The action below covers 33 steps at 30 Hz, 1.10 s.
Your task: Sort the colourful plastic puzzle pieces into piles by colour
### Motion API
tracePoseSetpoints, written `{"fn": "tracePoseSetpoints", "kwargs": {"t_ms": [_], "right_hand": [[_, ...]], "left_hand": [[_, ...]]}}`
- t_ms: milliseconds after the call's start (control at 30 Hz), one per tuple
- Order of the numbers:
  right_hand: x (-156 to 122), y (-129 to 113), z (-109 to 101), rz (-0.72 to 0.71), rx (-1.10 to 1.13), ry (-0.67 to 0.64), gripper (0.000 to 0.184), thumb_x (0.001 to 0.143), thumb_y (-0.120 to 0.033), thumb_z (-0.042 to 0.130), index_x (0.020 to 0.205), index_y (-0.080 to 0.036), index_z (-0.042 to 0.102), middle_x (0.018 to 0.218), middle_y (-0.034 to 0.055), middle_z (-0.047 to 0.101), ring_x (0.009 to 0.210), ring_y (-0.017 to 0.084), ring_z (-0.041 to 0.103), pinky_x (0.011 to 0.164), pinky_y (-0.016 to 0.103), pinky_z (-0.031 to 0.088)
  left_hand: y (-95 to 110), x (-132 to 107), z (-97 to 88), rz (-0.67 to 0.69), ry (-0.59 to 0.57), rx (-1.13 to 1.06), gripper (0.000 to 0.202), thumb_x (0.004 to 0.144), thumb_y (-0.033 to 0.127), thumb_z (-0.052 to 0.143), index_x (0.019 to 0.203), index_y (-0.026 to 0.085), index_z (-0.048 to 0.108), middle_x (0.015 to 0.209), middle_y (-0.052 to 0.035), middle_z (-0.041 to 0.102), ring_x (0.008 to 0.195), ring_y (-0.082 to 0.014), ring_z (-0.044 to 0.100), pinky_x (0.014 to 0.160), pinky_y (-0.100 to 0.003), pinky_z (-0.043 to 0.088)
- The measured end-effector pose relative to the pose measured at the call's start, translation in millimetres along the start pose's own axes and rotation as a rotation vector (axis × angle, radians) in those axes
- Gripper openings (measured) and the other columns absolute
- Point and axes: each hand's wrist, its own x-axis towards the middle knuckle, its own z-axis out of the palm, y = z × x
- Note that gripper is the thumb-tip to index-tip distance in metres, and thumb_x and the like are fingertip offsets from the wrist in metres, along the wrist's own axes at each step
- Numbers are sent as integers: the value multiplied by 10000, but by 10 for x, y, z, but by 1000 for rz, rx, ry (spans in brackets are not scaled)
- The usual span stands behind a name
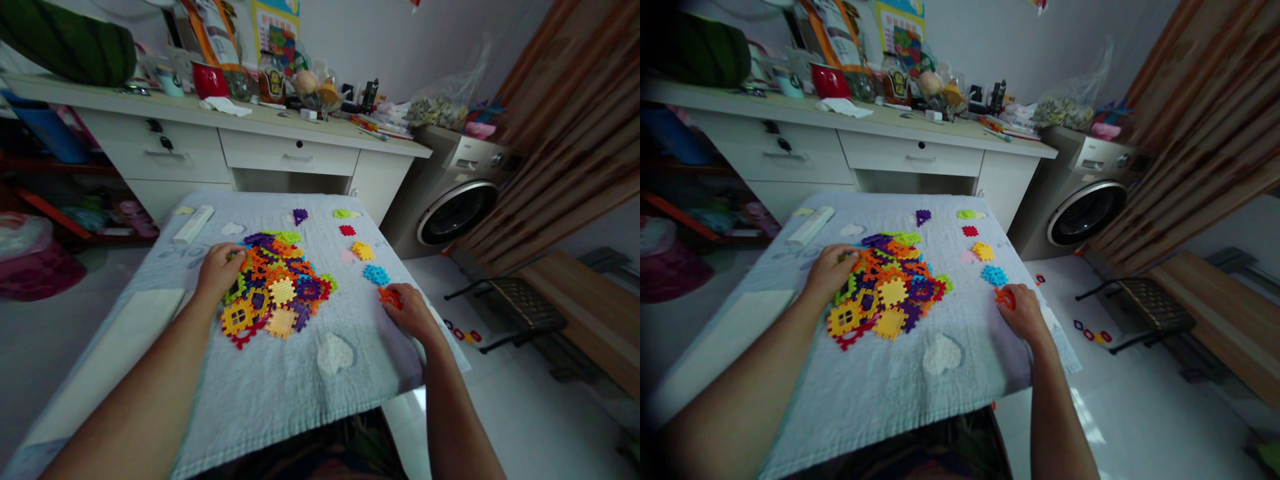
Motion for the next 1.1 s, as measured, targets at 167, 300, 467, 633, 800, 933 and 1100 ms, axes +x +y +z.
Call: {"fn": "tracePoseSetpoints", "kwargs": {"t_ms": [167, 300, 467, 633, 800, 933, 1100], "right_hand": [[-15, -25, -33, -25, 62, 2, 249, 801, -277, 614, 1024, -171, 645, 1009, 97, 639, 940, 217, 585, 882, 332, 443], [-6, -24, -44, -14, 105, 9, 201, 809, -271, 598, 981, -176, 642, 1001, 91, 647, 927, 212, 596, 854, 326, 456], [36, 21, -45, 12, 119, 4, 207, 827, -270, 577, 1005, -183, 636, 1024, 84, 659, 951, 214, 606, 869, 333, 455], [50, 11, -44, 43, 32, 63, 219, 824, -264, 584, 1019, -187, 647, 1087, 101, 656, 1042, 243, 589, 957, 378, 414], [183, -186, -87, 0, -5, 93, 261, 819, -242, 571, 1070, -210, 636, 1167, 94, 641, 1103, 256, 568, 981, 403, 396], [426, -290, -82, 103, -80, 69, 380, 830, -267, 580, 1202, -185, 585, 1185, 140, 643, 1103, 284, 575, 944, 409, 404], [617, -222, -28, 150, -117, -24, 445, 807, -255, 598, 1242, -174, 550, 1164, 153, 650, 1044, 269, 608, 877, 367, 425]], "left_hand": [[-11, 10, 10, -13, 1, 7, 305, 773, 397, 503, 909, 201, 693, 1031, -70, 636, 1073, -253, 572, 1002, -373, 439], [-9, 13, 8, 2, -2, 6, 290, 771, 398, 501, 879, 206, 689, 1013, -71, 651, 1072, -257, 572, 1004, -381, 436], [1, -7, -4, 1, 4, -10, 296, 775, 406, 496, 892, 213, 688, 1043, -68, 635, 1086, -247, 569, 1028, -377, 427], [-27, -6, 7, 4, -1, 0, 333, 785, 435, 485, 916, 210, 692, 1052, -78, 620, 1101, -256, 558, 1034, -395, 422], [-17, -4, 3, 1, 0, -4, 333, 786, 439, 484, 910, 211, 692, 1042, -78, 627, 1092, -252, 564, 1036, -391, 420], [5, -8, -8, 6, -8, -6, 305, 780, 420, 492, 895, 217, 689, 1032, -72, 642, 1079, -252, 573, 1014, -385, 435], [-4, -1, -5, 10, -5, -10, 276, 786, 408, 494, 882, 225, 677, 1050, -66, 641, 1076, -240, 577, 1016, -364, 434]]}}
